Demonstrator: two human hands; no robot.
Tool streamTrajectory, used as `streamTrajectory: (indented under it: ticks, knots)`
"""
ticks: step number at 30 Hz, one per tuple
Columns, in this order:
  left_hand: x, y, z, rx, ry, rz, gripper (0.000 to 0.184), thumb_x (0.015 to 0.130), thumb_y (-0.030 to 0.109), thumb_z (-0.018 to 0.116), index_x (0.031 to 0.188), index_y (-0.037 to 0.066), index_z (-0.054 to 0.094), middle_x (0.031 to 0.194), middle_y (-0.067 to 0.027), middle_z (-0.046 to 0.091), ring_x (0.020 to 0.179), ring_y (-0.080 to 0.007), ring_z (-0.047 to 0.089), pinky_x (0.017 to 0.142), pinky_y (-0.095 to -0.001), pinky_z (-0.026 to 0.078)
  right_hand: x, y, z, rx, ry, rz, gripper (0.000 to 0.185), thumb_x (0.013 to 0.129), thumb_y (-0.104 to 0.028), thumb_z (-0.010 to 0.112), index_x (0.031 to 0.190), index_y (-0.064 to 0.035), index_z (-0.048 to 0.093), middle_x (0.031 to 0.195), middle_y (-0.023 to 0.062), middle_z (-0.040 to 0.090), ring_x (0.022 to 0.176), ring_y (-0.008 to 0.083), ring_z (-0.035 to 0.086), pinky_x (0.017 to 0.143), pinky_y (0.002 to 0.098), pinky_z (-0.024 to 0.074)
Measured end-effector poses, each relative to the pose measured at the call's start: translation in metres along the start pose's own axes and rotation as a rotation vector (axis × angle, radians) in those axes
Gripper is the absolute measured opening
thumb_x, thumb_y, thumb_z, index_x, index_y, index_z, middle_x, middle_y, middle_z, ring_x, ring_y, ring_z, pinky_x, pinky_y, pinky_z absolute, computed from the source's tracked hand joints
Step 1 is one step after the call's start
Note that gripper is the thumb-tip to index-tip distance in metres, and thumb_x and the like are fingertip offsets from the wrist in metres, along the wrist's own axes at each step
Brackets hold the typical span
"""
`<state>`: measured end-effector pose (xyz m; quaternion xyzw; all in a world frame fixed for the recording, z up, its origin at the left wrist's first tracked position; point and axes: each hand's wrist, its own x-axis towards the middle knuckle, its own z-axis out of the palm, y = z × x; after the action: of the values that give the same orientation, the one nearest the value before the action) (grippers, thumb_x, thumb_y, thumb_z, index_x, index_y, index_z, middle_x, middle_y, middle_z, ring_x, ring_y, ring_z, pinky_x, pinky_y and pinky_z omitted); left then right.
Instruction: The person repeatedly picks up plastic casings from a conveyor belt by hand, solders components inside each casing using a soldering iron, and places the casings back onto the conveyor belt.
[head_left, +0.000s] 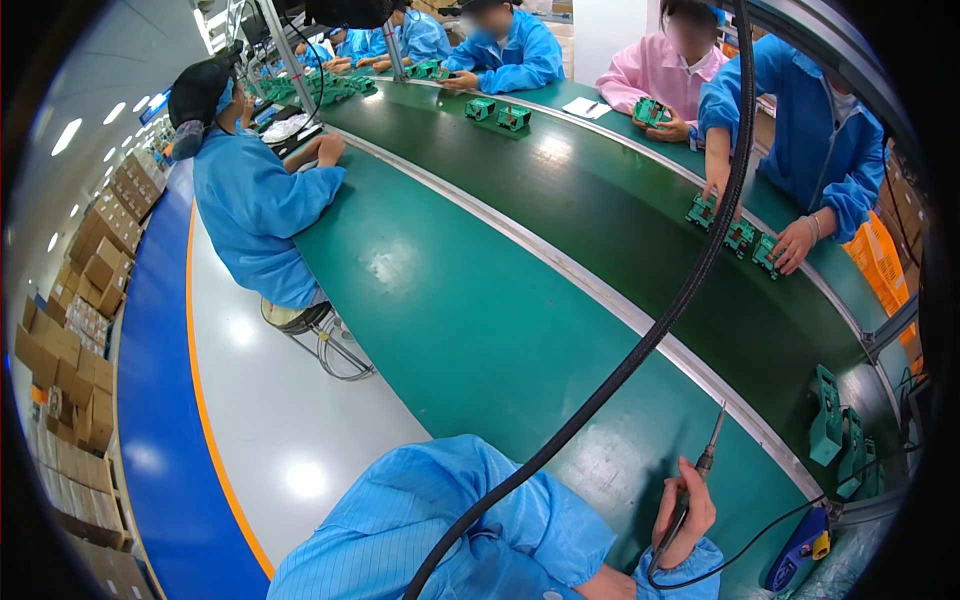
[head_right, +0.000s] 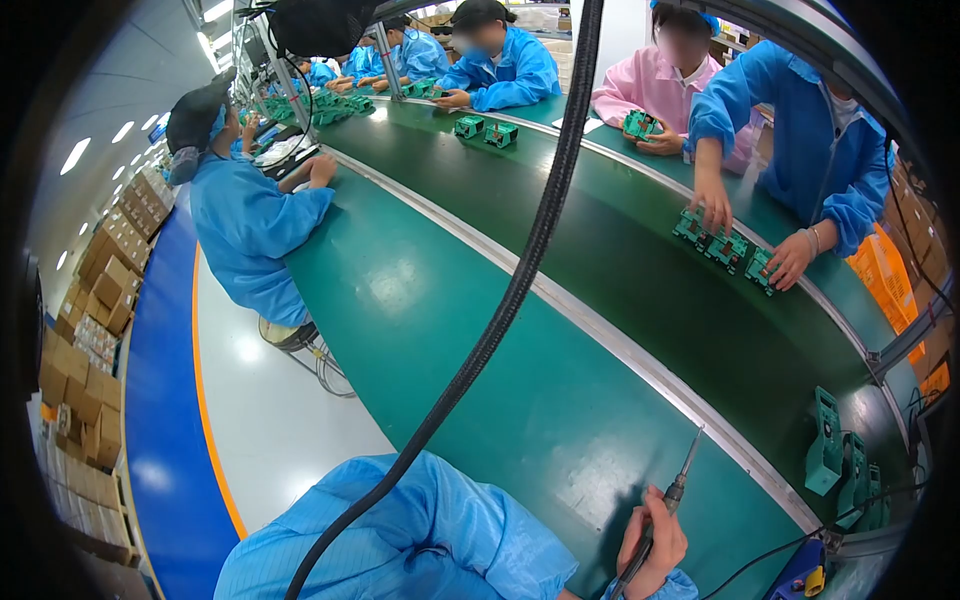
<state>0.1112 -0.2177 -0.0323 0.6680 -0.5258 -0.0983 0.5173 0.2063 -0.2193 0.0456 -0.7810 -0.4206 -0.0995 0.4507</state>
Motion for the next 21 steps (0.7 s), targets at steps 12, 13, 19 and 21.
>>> streamTrajectory:
  ticks: [12,13,19,21]
  knots:
    - [0.002,0.003,-0.009,0.03,-0.021,0.022,0.02,0.091,0.02,0.057,0.091,0.001,0.062,0.091,-0.016,0.065,0.09,-0.0333,0.064,0.076,-0.0421,0.052,-0.002,0.007,0.001,0.037,0.007,-0.002,0.034,0.083,0.011,0.064,0.116,0.0012,0.065,0.1,0.0177,0.071,0.071,0.0198,0.066,0.067,0.0305,0.0532]
    - [0.001,0.007,-0.011,0.039,-0.032,0.029,0.02,0.091,0.02,0.057,0.091,0.001,0.062,0.091,-0.0159,0.065,0.09,-0.0333,0.064,0.075,-0.0421,0.052,0.0,0.009,0.0,0.003,0.011,-0.033,0.031,0.077,0.011,0.066,0.107,0.0024,0.065,0.099,0.0217,0.072,0.067,0.029,0.068,0.063,0.0338,0.0549]
    - [-0.008,0.019,-0.017,0.122,-0.102,0.046,0.019,0.09,0.019,0.057,0.09,0.001,0.062,0.09,-0.0155,0.065,0.089,-0.0331,0.064,0.075,-0.0421,0.052,0.004,0.01,-0.011,-0.002,0.039,-0.109,0.033,0.074,0.01,0.069,0.106,-0.0001,0.067,0.089,0.0201,0.071,0.06,0.03,0.065,0.056,0.0361,0.0523]
    - [-0.011,0.012,-0.011,0.071,0.05,0.096,0.02,0.085,0.019,0.058,0.083,-0.001,0.059,0.081,-0.0152,0.063,0.082,-0.0327,0.064,0.07,-0.0421,0.052,0.004,0.011,-0.013,0.015,0.041,-0.1,0.032,0.075,0.01,0.069,0.105,0.0001,0.068,0.087,0.0194,0.071,0.061,0.03,0.066,0.057,0.0362,0.0529]
